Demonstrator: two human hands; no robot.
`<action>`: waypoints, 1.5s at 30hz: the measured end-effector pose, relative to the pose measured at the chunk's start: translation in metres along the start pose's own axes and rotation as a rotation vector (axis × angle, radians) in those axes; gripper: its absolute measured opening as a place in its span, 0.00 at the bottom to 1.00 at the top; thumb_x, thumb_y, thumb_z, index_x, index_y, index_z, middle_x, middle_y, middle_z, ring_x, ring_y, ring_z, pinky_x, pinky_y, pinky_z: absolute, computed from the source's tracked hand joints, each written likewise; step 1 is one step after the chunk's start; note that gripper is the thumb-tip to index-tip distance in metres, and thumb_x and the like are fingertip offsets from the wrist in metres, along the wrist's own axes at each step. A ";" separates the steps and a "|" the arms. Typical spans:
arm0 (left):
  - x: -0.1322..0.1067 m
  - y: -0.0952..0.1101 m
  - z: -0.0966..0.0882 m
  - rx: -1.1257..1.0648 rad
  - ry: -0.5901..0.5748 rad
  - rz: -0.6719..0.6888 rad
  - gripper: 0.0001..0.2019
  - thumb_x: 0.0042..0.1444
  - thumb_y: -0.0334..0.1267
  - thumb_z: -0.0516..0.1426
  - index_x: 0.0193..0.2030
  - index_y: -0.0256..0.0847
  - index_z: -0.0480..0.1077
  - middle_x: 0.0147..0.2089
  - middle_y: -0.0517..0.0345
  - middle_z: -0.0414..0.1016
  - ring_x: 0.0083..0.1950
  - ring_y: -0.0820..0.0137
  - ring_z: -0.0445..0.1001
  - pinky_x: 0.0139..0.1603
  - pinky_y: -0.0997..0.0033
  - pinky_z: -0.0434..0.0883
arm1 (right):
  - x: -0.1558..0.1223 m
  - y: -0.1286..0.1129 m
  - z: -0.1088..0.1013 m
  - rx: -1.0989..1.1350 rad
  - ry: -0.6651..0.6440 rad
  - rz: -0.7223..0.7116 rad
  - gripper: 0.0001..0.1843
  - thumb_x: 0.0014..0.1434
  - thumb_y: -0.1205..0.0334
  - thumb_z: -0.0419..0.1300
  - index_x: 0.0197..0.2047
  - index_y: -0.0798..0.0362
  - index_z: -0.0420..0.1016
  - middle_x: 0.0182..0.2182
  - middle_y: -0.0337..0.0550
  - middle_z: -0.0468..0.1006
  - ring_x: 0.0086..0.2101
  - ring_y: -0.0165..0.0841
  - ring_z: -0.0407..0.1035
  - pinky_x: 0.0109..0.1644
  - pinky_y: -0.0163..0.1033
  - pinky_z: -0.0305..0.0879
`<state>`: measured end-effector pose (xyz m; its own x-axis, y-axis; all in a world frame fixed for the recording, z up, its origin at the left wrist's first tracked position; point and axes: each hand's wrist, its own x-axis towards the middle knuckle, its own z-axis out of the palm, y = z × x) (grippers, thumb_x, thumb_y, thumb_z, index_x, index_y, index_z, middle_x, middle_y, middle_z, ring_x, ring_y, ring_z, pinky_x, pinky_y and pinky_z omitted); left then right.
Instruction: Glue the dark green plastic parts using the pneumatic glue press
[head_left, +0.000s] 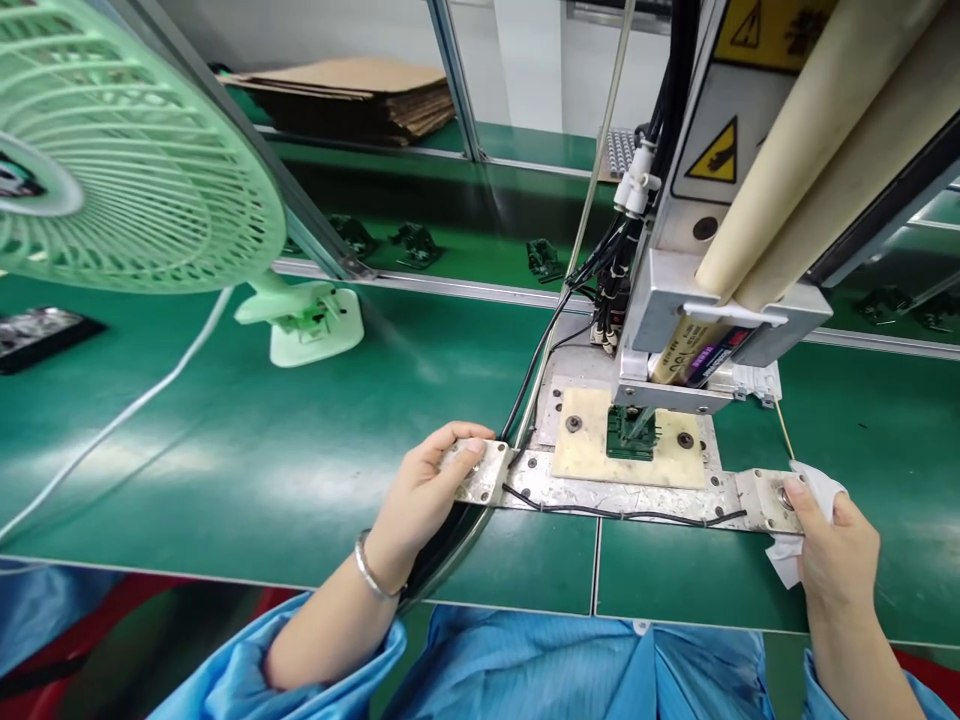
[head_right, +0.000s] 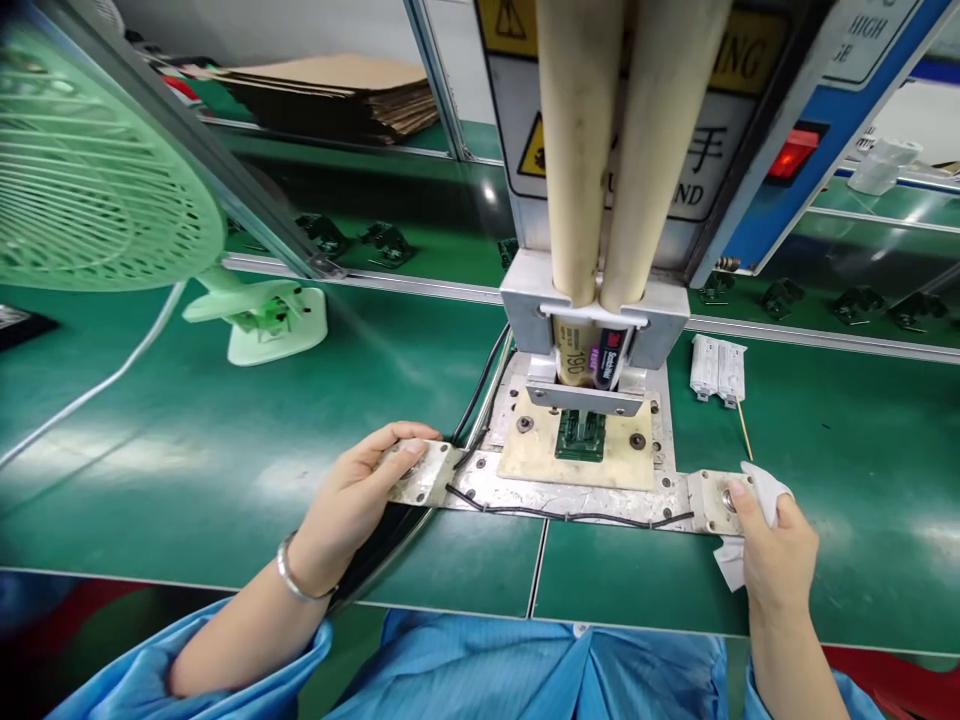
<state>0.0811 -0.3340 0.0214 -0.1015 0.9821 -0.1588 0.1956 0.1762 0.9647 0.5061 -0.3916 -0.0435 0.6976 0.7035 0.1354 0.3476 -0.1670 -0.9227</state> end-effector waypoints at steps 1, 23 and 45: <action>0.000 0.001 0.000 0.005 0.003 -0.001 0.21 0.53 0.56 0.61 0.41 0.39 0.72 0.30 0.59 0.71 0.27 0.71 0.66 0.26 0.76 0.62 | 0.000 0.000 0.000 -0.003 0.000 0.009 0.22 0.47 0.43 0.71 0.32 0.53 0.76 0.22 0.37 0.71 0.24 0.34 0.64 0.26 0.38 0.63; 0.001 0.066 0.027 0.453 -0.122 0.465 0.25 0.54 0.52 0.61 0.55 0.43 0.66 0.56 0.50 0.72 0.58 0.56 0.71 0.63 0.55 0.66 | -0.002 -0.013 0.004 -0.001 -0.021 0.066 0.24 0.46 0.41 0.71 0.32 0.54 0.78 0.22 0.38 0.71 0.24 0.33 0.63 0.25 0.36 0.59; -0.008 0.091 0.066 -0.164 -0.811 -0.438 0.27 0.48 0.61 0.64 0.38 0.35 0.78 0.36 0.51 0.80 0.37 0.64 0.76 0.38 0.70 0.73 | -0.003 -0.031 0.012 0.062 -0.026 0.069 0.25 0.43 0.40 0.71 0.30 0.55 0.77 0.24 0.39 0.71 0.26 0.33 0.64 0.27 0.36 0.60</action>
<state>0.1641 -0.3214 0.0965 0.5901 0.5875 -0.5538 0.1549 0.5908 0.7918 0.4862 -0.3801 -0.0200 0.7015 0.7099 0.0619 0.2594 -0.1735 -0.9501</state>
